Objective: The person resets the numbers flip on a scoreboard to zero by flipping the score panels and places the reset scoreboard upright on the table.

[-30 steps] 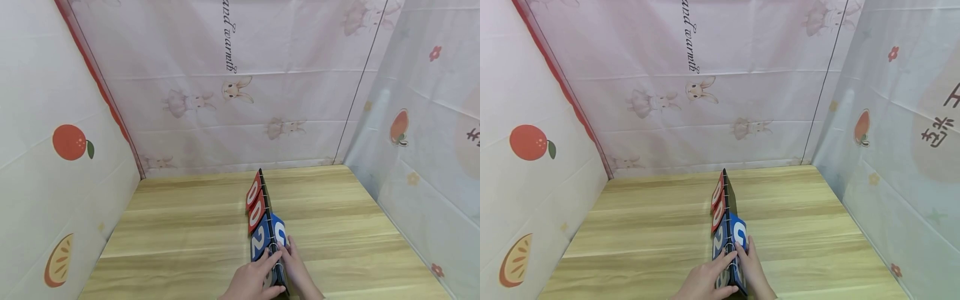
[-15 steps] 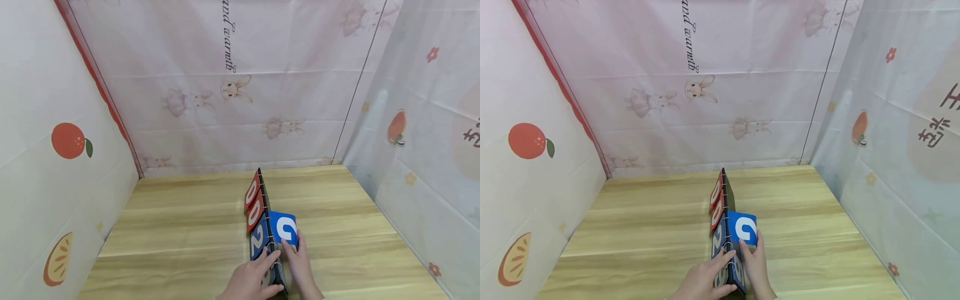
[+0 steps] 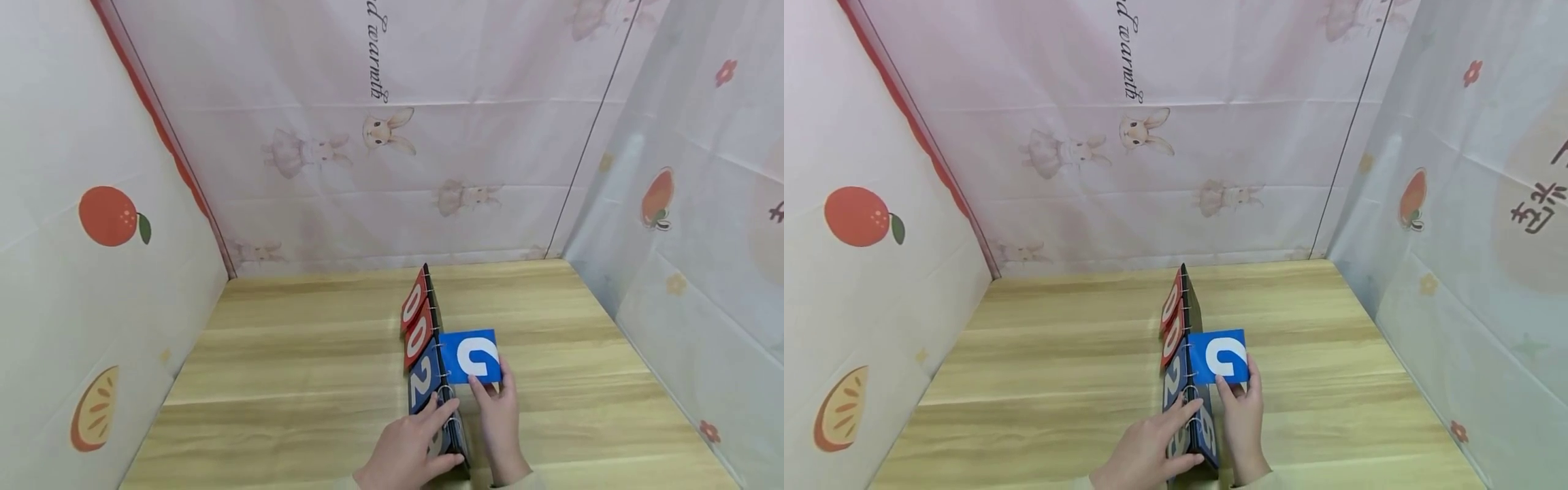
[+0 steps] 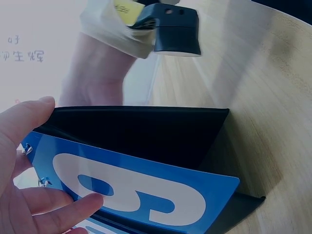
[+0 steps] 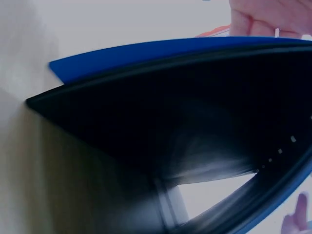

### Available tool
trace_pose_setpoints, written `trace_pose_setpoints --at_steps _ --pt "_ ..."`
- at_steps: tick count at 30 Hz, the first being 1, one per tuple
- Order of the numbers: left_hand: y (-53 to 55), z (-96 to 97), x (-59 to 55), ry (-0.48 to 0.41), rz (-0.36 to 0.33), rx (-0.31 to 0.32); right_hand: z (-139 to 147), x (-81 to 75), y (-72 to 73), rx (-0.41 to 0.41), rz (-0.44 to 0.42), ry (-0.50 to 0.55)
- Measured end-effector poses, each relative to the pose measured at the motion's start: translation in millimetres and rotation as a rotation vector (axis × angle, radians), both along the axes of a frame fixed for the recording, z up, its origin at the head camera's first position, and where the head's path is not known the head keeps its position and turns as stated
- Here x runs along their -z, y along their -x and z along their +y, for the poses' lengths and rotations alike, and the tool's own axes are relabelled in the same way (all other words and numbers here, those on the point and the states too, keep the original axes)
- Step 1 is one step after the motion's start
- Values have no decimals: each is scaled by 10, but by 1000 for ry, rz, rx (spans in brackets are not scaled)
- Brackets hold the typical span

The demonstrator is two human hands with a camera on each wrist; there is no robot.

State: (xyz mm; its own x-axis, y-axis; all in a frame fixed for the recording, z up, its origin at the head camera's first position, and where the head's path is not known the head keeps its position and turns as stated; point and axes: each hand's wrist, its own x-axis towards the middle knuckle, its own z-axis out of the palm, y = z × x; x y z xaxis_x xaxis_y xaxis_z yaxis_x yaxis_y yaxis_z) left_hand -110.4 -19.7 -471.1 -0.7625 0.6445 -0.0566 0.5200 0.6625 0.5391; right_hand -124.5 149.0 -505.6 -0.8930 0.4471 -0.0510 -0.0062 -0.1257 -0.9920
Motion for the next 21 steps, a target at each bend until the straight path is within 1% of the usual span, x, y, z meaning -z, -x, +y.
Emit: trace_pose_setpoints --at_steps 3,7,10,12,15,17,19,21 --pt "15 -12 -45 -8 -3 1 -29 -122 25 37 62 17" --pt "-6 -25 -64 -14 -30 12 -94 -240 -8 92 99 1" --pt "-3 -15 -76 2 -67 11 -133 -305 -28 100 174 3" --pt "7 -17 -68 8 -71 11 -160 -322 -23 92 239 7" --pt "-14 -16 -32 -8 -58 11 -177 -324 -31 88 327 17" --pt "-14 -19 -17 -27 -31 13 -182 -334 -20 87 365 13" --pt "-13 -24 -7 -41 1 18 -189 -345 -12 92 371 16" --pt "-19 -32 0 -45 13 23 -195 -339 -13 96 335 -9"
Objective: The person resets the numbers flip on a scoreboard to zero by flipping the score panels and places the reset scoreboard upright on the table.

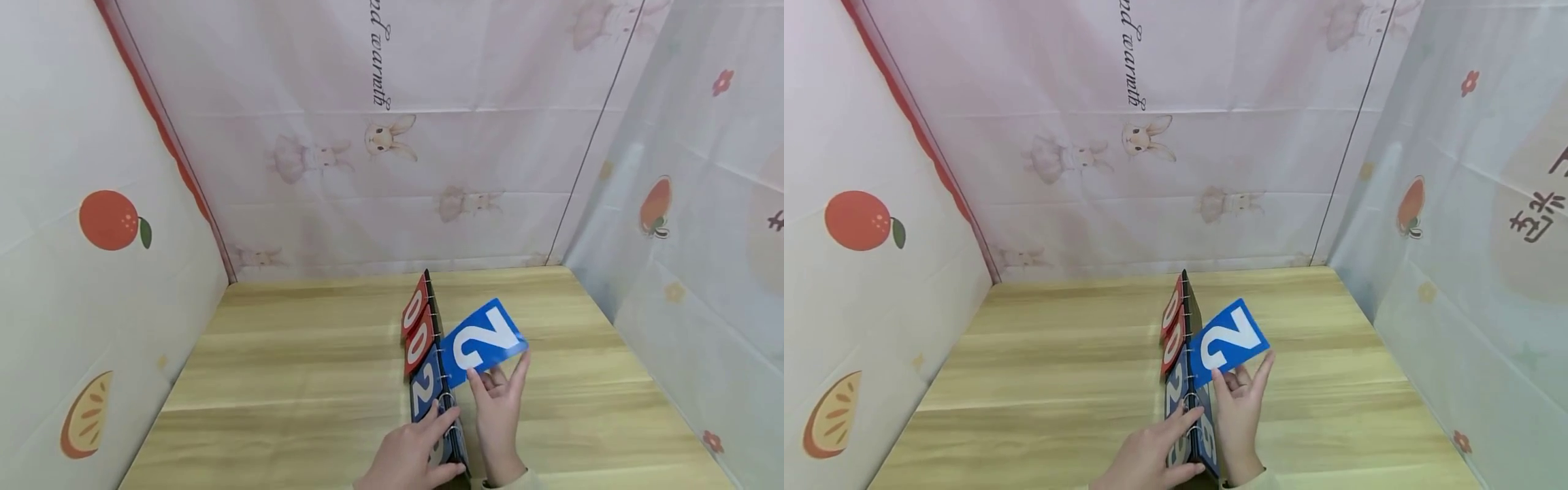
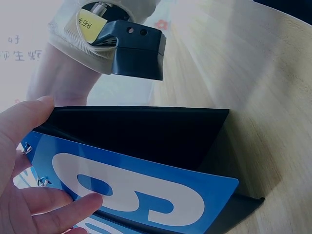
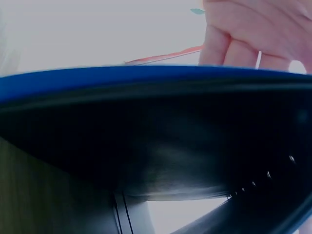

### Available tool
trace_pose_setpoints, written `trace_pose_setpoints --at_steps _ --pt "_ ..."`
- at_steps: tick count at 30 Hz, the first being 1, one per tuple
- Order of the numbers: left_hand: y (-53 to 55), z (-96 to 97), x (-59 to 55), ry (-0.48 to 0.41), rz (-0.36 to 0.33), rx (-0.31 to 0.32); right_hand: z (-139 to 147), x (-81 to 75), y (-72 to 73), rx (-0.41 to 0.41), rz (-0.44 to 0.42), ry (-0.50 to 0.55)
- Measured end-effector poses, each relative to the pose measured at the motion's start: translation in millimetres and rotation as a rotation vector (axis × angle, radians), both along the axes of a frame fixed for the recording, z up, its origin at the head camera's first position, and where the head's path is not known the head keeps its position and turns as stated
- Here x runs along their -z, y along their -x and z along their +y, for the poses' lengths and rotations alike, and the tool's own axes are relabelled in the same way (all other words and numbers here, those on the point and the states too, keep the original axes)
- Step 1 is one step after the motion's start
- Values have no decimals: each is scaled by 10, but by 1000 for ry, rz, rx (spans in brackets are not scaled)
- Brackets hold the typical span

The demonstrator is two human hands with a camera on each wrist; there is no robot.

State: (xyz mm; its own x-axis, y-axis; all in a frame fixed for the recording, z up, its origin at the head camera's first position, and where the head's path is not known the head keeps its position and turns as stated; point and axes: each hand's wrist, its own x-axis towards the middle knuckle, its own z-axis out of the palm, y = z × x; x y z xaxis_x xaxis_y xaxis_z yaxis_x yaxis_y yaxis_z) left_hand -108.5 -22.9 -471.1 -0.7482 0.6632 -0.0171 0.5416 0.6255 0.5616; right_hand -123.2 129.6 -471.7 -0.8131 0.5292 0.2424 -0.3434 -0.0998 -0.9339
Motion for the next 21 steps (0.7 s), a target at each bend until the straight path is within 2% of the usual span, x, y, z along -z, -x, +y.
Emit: trace_pose_setpoints --at_steps 4,6,8,11,13,15,17,21 --pt "14 -7 -24 4 -17 3 -14 -14 31 39 -91 -60" --pt "16 -11 -31 8 -31 4 -26 -8 50 49 -107 -83" --pt "5 -17 -19 1 -14 11 -46 -4 51 43 -118 -115" --pt "-10 -31 16 -38 111 36 -70 8 59 -71 -98 -208" --pt "-17 -44 40 -71 210 53 -80 23 60 -178 -95 -333" --pt "-18 -54 53 -93 276 63 -87 35 61 -274 -86 -437" --pt "-14 -60 51 -101 278 70 -86 46 59 -323 -85 -541" --pt "-4 -61 23 -76 204 62 -74 37 60 -358 -85 -662"
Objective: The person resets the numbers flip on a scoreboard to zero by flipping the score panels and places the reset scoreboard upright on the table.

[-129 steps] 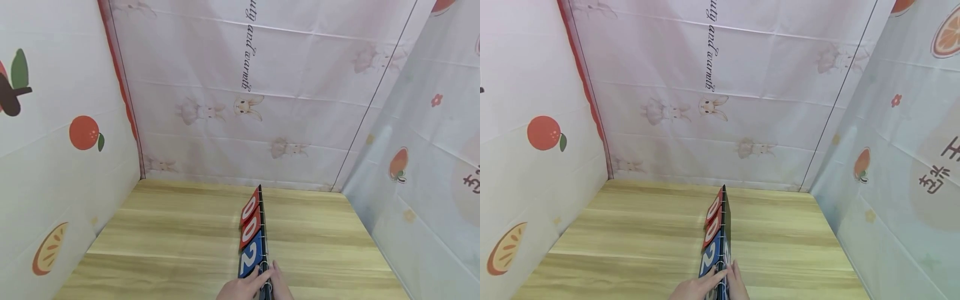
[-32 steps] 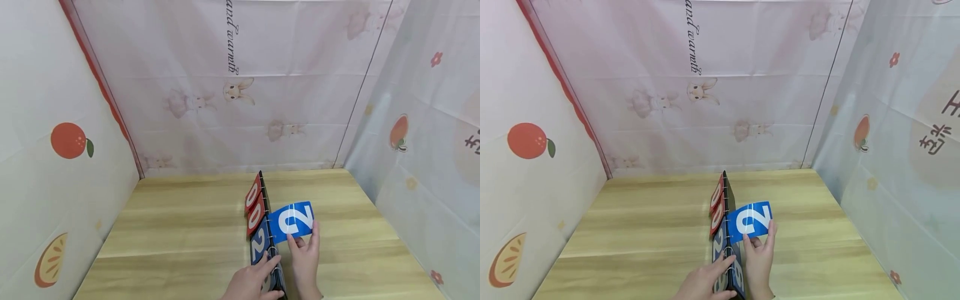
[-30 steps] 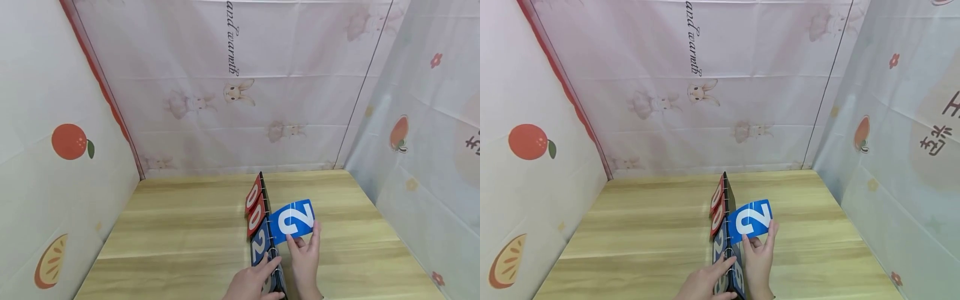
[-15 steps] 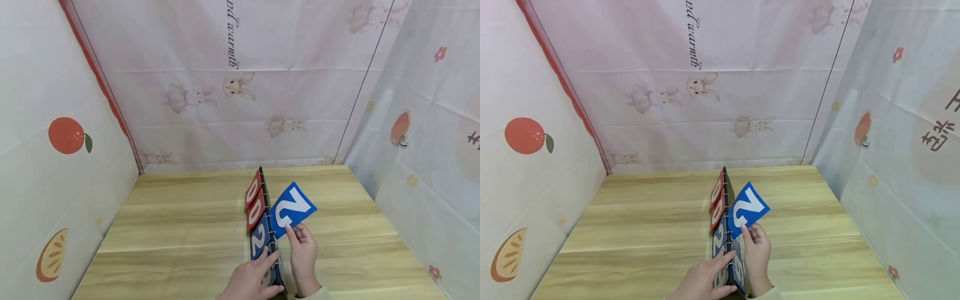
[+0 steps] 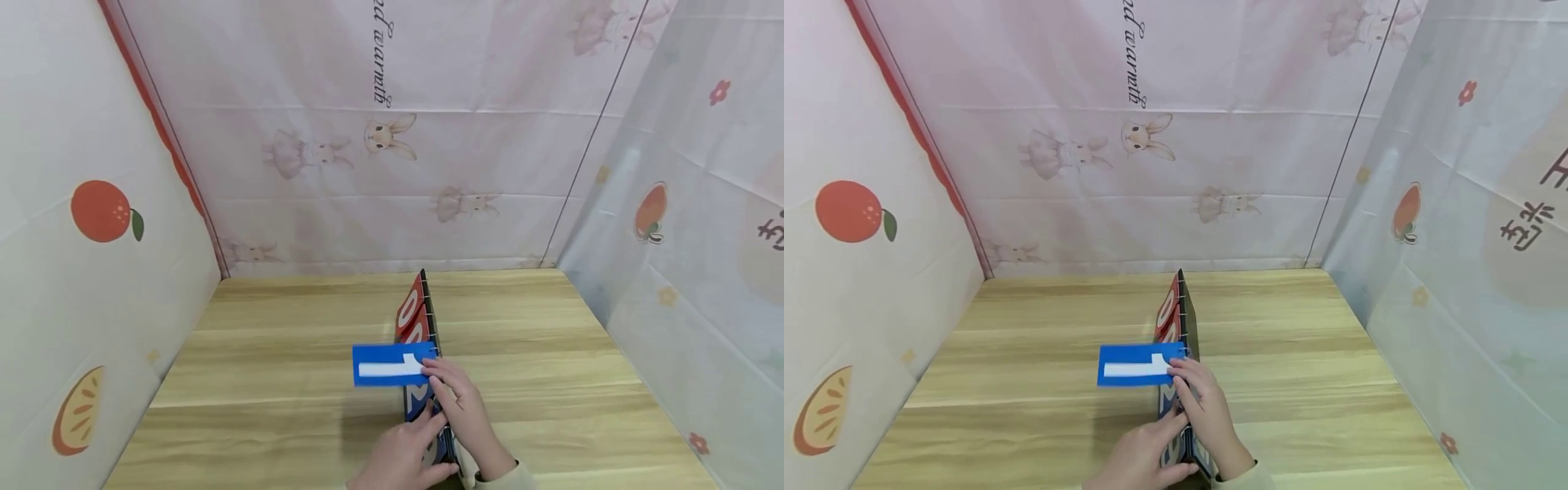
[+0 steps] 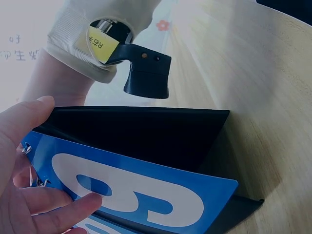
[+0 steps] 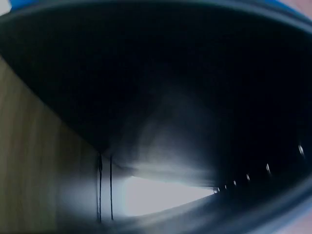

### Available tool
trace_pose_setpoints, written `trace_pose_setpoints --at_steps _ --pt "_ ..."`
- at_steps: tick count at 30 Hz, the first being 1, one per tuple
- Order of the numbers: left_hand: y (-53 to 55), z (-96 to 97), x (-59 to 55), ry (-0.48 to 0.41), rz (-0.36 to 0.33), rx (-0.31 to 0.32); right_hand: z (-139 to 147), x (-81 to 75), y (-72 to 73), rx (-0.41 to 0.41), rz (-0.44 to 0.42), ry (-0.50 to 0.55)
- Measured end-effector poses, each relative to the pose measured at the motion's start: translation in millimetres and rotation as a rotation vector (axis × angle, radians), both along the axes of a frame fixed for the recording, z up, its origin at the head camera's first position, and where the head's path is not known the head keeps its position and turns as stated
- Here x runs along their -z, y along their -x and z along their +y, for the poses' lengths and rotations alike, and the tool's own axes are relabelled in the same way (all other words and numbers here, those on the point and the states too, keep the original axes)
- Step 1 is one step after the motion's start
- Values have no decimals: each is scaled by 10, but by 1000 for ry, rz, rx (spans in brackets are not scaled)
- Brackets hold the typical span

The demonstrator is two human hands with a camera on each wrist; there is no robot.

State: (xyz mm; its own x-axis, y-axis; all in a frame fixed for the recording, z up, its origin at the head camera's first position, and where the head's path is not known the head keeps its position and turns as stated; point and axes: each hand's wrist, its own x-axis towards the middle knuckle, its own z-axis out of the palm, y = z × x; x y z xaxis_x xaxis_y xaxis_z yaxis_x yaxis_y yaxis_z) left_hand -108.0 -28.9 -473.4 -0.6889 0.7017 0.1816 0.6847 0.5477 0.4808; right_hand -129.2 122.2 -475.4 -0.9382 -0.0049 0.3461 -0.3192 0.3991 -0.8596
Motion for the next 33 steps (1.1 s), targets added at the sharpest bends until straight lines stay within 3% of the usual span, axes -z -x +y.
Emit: trace_pose_setpoints --at_steps 6,11,17,21,26,29,33 --pt "7 -9 -30 48 -64 -17 11 -31 -18 -13 29 -178" --pt "20 -10 -19 32 -52 -16 16 -23 -28 31 17 -193" --pt "5 -22 -11 -7 -40 -14 46 2 -12 -13 15 -211" --pt "-3 -26 -6 -15 -38 -15 45 51 -38 -35 -18 -79" --pt "27 -24 -18 -2 -60 -23 40 176 -50 -16 -54 202" --pt "24 -28 -27 2 -98 -25 55 289 -47 68 -179 340" --pt "3 -29 -25 7 -138 -17 102 441 -31 121 -516 407"
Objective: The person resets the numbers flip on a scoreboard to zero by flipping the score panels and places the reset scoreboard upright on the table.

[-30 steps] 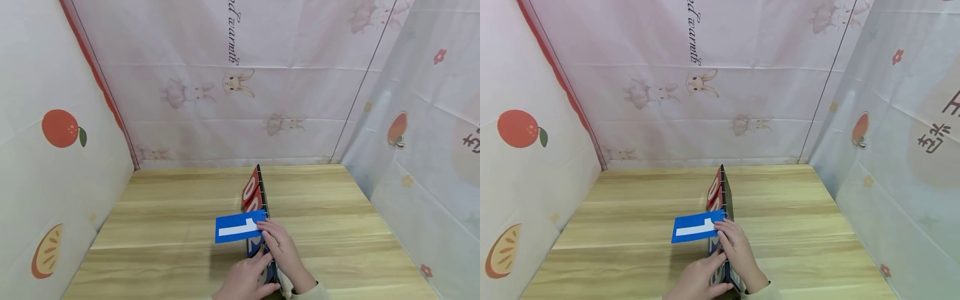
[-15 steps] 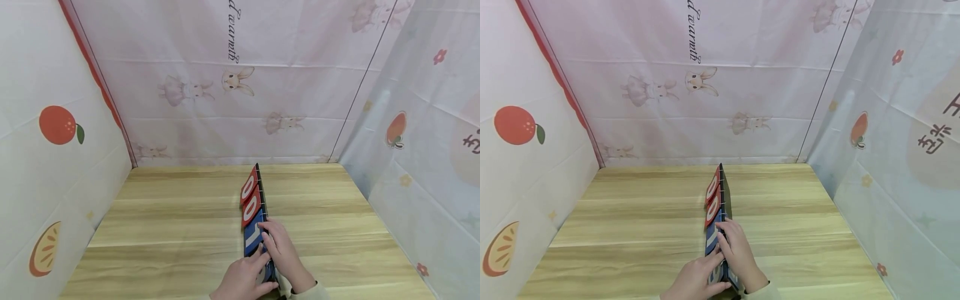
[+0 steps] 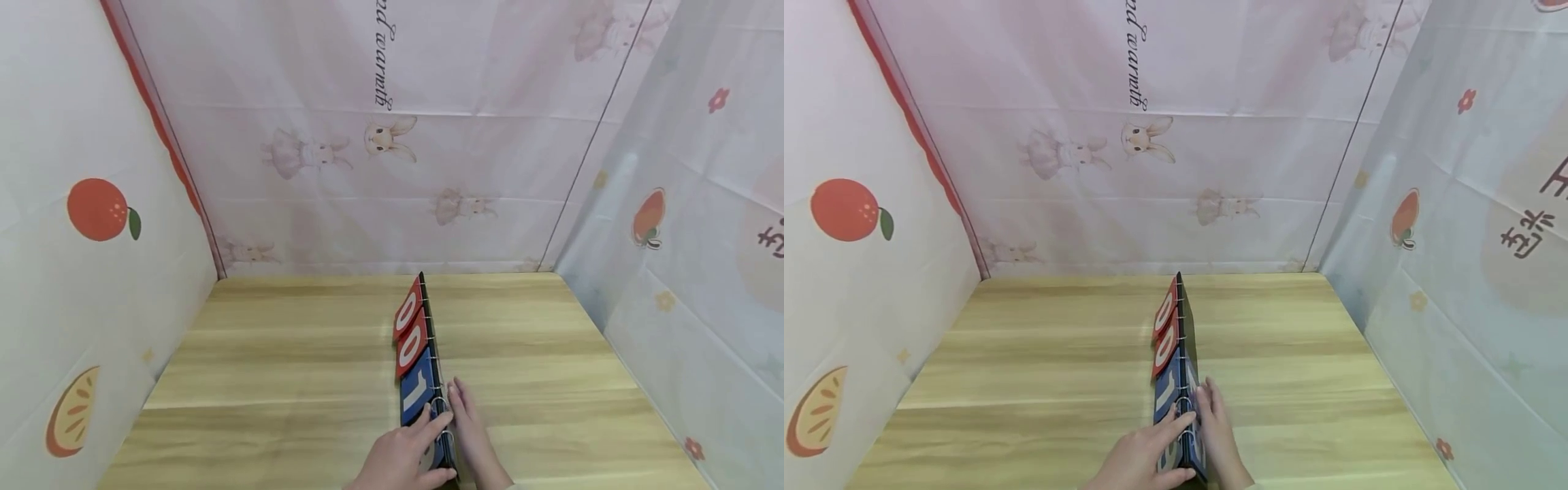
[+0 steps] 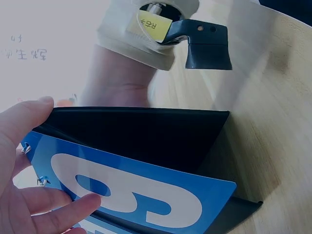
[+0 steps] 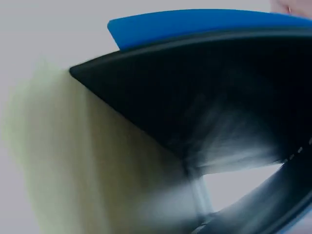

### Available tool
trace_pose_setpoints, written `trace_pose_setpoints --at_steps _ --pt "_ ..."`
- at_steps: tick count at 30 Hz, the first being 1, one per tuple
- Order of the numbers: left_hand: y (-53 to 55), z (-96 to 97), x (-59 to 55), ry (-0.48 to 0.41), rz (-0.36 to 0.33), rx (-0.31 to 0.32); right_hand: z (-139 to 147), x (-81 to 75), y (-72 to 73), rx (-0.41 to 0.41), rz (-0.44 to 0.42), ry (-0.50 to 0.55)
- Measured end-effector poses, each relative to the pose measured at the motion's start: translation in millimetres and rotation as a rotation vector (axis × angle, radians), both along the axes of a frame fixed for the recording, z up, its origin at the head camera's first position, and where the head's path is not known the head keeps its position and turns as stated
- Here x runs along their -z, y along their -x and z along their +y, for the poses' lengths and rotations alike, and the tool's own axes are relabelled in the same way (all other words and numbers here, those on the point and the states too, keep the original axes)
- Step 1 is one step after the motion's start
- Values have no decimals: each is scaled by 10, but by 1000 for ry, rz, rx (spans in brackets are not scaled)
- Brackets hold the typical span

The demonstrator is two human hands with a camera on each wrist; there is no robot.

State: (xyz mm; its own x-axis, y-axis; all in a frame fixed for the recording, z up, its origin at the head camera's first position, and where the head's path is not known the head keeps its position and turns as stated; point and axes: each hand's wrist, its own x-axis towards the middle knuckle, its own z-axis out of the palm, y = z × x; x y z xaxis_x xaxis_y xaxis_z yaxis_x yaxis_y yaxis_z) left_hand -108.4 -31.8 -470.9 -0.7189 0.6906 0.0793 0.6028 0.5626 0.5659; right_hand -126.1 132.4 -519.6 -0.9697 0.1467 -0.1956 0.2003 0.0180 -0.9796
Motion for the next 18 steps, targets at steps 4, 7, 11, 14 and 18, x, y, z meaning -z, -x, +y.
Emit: trace_pose_setpoints --at_steps 4,7,11,14,18 --pt "0 3 -13 26 -54 -5 38 66 17 -111 -208 36" --pt "-5 36 -3 31 -60 -3 86 74 2 -146 -229 64" --pt "-12 37 21 6 -24 -5 85 46 0 -146 -231 13" --pt "-15 17 34 -13 15 -11 58 31 11 -132 -219 -46" --pt "-13 6 35 -6 26 -16 45 20 24 -122 -190 -80"
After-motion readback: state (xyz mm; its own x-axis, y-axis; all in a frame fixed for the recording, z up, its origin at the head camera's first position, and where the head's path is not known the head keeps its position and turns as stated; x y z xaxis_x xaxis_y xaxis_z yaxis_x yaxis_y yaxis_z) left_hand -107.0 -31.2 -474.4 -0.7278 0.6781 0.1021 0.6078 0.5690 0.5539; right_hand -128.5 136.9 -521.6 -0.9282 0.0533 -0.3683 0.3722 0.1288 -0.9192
